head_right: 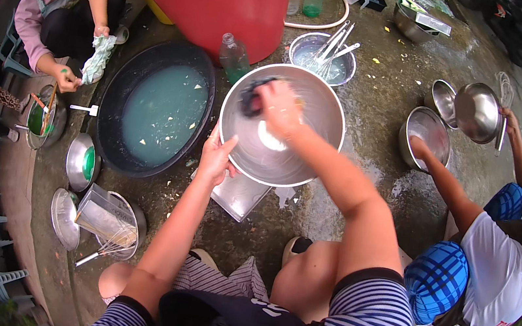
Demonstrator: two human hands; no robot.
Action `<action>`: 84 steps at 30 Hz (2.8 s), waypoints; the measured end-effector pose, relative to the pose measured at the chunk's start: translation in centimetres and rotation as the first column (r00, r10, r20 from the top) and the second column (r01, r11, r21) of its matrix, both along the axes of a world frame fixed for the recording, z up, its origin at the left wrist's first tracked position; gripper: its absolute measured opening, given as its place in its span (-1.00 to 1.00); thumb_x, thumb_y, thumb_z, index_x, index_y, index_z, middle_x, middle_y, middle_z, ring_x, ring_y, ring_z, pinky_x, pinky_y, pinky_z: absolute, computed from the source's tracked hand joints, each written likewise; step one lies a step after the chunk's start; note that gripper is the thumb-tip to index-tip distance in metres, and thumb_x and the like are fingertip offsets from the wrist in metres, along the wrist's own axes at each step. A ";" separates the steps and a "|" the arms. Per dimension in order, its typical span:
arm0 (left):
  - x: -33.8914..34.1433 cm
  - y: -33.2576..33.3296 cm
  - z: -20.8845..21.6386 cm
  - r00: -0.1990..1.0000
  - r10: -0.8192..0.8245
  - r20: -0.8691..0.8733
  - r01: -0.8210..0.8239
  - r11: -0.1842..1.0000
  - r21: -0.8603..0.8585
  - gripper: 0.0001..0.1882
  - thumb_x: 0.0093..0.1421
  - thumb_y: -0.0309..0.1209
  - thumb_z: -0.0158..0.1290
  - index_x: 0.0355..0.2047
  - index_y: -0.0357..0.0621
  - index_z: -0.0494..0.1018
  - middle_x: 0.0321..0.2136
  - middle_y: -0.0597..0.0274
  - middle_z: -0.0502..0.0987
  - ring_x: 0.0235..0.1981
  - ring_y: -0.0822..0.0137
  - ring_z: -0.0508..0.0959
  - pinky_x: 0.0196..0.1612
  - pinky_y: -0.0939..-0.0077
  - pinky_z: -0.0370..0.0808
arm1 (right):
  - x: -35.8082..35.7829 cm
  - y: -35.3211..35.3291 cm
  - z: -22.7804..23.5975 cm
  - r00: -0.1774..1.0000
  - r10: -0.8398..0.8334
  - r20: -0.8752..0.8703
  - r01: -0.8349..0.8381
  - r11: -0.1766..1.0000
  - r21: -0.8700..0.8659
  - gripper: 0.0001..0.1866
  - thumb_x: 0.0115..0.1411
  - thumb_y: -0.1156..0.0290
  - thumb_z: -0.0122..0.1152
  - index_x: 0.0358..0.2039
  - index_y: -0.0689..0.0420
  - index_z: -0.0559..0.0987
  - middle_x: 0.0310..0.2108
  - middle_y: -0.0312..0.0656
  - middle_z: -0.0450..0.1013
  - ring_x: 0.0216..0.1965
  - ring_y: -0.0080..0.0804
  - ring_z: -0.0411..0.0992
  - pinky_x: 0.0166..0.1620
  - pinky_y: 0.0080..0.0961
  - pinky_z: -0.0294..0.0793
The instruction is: The person washes various kitchen items, including a metal bowl, a square tray, a whisk, and a spatula, by scrubbing them with a cloth in soapy water and rinsing them.
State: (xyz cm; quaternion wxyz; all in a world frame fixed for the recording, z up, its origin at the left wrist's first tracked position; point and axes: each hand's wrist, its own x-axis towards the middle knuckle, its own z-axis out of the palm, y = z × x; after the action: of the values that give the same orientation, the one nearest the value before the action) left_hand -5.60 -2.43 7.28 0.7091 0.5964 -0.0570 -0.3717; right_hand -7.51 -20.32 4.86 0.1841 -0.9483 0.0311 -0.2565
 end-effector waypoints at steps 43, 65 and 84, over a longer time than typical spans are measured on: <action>3.8 0.4 0.6 0.957 0.235 0.168 -0.240 0.971 0.012 -0.30 -0.11 -0.69 -0.25 0.12 -0.04 -0.01 -0.21 0.02 0.37 -0.71 0.33 0.47 -0.91 0.66 0.37 | -8.2 -0.1 2.0 0.850 -0.261 -0.458 0.147 0.952 -0.269 -0.61 0.01 0.00 -0.02 -0.37 0.07 0.46 -0.36 0.00 0.25 -0.21 -0.15 0.24 -0.15 -0.18 0.23; 5.1 0.7 5.2 0.402 -0.845 0.354 0.672 0.535 0.513 -0.80 0.04 -0.36 0.03 -0.42 -0.26 0.47 -0.57 0.29 0.46 -0.45 0.60 0.35 -0.32 0.60 0.32 | -3.0 -5.9 12.7 0.556 0.627 -0.546 -0.232 0.747 0.623 -0.73 -0.15 0.45 0.26 -0.36 0.16 0.50 -0.58 -0.38 0.42 -0.51 -0.69 0.29 -0.43 -0.59 0.32; 1.0 -2.0 5.5 0.798 -0.106 0.594 0.126 0.992 0.008 -0.64 0.22 -0.23 -0.23 -0.54 -0.25 0.37 -0.65 0.45 0.36 -0.58 0.65 0.28 -0.52 0.70 0.26 | -0.1 -2.5 8.1 0.957 -0.029 -0.288 0.244 0.617 0.748 -0.56 0.07 0.15 -0.06 -0.22 0.27 0.45 -0.24 -0.02 0.40 -0.18 -0.18 0.36 -0.08 -0.52 0.30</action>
State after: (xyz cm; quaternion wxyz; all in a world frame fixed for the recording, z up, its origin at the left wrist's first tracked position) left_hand -4.59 -4.47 12.77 0.6412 0.6665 -0.3178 -0.2088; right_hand -7.62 -22.81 12.93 0.5491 -0.7947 0.2338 -0.1108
